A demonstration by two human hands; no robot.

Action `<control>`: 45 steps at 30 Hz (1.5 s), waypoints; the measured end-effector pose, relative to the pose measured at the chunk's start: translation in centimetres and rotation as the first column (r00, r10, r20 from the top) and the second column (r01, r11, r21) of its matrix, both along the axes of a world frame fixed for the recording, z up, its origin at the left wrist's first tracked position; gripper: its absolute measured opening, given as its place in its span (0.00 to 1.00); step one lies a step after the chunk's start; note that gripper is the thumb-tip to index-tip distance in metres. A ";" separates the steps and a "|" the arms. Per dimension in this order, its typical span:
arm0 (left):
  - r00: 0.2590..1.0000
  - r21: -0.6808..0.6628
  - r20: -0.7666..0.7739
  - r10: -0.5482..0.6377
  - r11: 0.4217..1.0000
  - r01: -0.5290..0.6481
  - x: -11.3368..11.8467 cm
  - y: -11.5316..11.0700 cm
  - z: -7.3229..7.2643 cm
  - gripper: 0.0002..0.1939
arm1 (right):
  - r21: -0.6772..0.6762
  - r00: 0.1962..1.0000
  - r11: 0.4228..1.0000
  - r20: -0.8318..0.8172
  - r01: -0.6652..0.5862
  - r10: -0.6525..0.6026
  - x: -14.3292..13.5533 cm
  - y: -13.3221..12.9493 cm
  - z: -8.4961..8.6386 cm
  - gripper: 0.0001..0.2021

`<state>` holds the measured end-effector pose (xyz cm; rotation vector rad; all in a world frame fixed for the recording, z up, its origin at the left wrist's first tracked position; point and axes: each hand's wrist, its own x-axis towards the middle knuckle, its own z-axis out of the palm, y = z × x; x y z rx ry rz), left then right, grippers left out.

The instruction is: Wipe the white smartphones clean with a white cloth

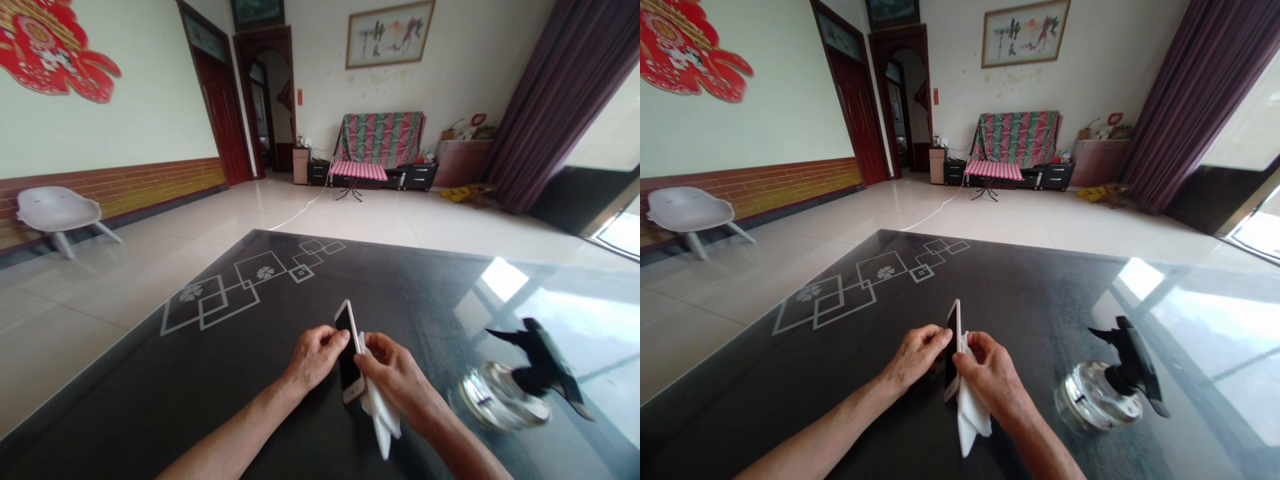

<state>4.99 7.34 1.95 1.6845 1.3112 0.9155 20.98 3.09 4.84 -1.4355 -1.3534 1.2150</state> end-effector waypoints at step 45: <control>0.996 0.251 -0.081 0.048 0.968 -0.027 -0.8 0.9 -1.8 0.11 | 0.509 0.921 0.851 0.253 0.133 -0.295 1.6 0.7 -1.6 0.14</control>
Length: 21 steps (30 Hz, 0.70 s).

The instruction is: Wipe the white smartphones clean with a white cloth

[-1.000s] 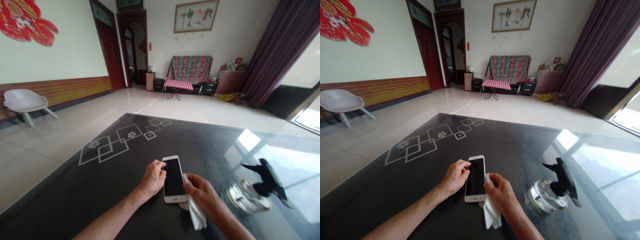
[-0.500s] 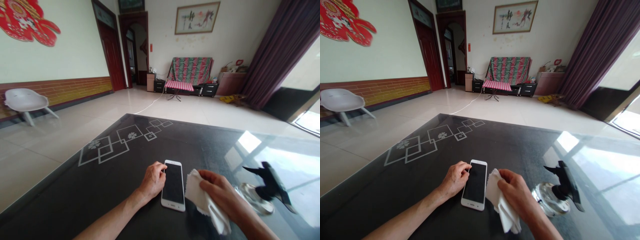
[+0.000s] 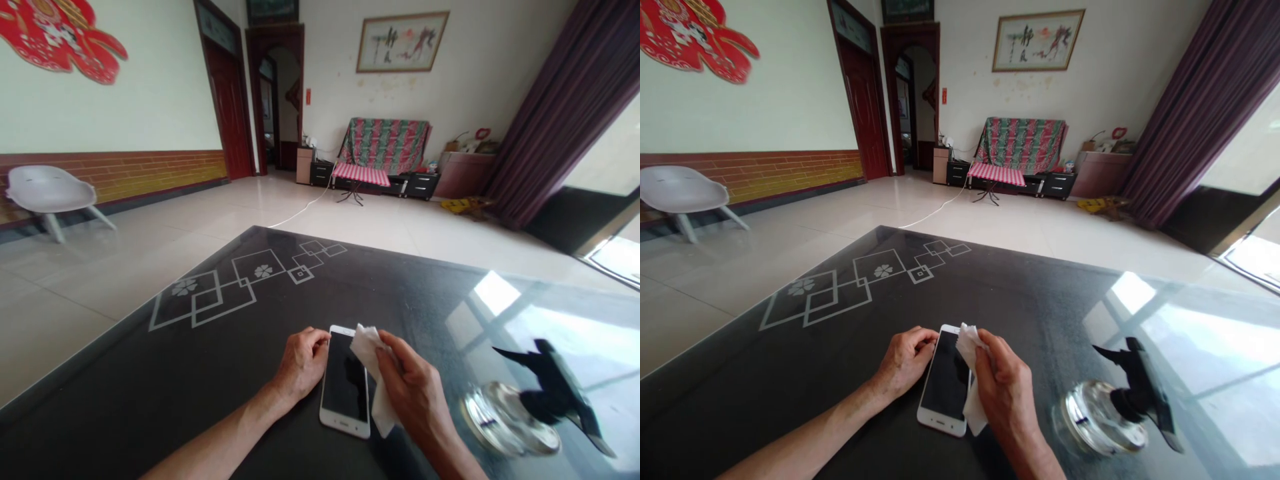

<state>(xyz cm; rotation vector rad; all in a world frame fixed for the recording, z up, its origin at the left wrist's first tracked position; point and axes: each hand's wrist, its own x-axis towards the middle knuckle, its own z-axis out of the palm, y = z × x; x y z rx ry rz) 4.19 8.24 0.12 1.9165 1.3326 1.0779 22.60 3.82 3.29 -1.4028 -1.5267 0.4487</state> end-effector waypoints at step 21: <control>0.854 -0.338 0.498 -0.153 0.872 0.353 1.1 -2.8 3.2 0.04 | -0.318 0.669 0.804 -0.732 -0.502 0.128 -1.8 -4.3 1.3 0.22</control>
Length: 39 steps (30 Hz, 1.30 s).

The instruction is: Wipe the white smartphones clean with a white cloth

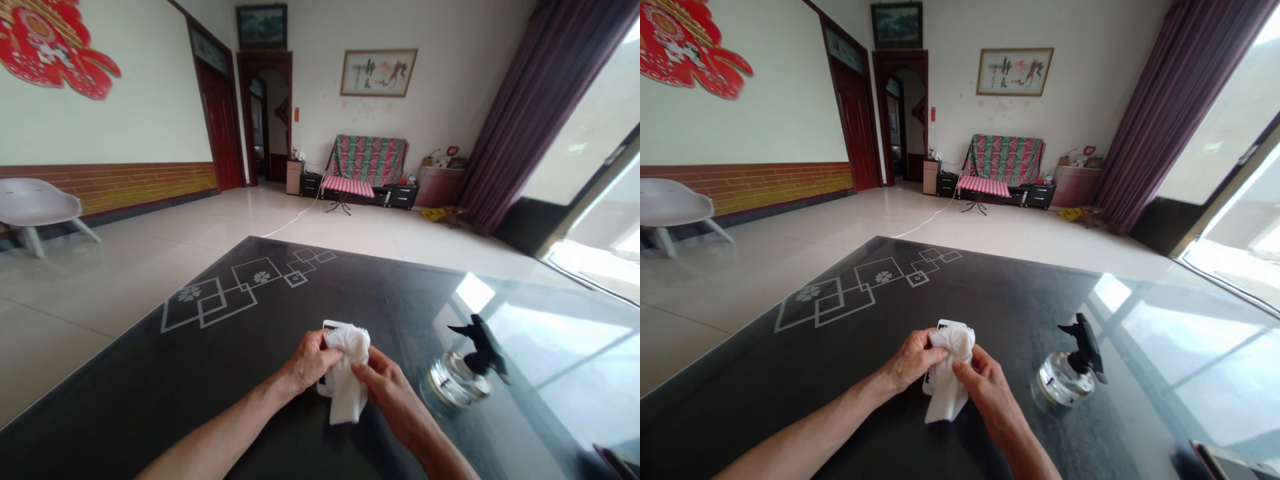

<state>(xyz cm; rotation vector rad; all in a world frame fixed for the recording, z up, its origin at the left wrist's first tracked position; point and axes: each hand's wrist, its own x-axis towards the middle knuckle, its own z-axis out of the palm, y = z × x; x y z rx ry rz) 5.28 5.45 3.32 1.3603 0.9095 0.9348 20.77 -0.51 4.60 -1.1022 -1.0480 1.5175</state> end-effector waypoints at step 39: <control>0.935 0.454 -0.354 -0.014 0.872 0.185 -0.3 -9.0 -2.1 0.19 | 0.179 0.767 0.979 0.613 0.100 -0.191 1.3 -7.9 -2.9 0.10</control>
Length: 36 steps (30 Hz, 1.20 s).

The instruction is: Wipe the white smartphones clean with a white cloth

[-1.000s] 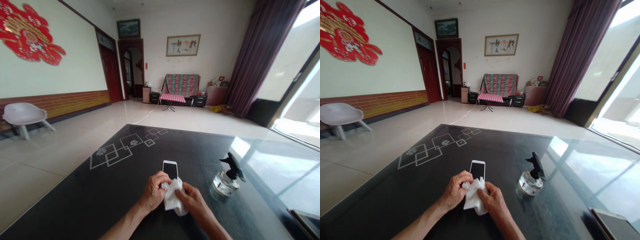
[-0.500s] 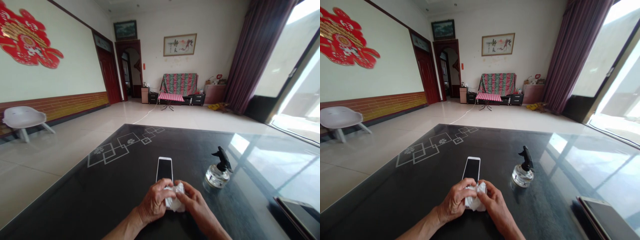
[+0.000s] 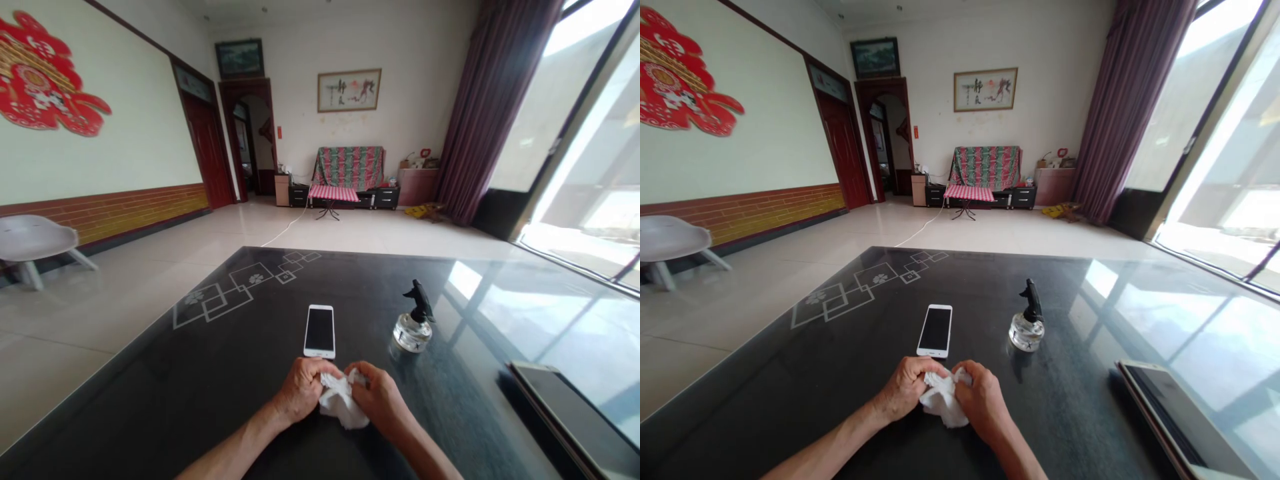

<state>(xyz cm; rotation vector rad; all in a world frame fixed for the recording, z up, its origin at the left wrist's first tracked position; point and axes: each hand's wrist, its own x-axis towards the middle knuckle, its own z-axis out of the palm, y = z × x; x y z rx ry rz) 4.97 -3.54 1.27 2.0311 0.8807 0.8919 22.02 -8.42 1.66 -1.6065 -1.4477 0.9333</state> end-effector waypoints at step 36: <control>0.893 -0.557 -0.148 0.426 0.710 -0.431 0.6 6.6 0.6 0.10 | -0.140 0.916 0.966 0.371 0.216 -0.152 -3.6 7.5 1.9 0.30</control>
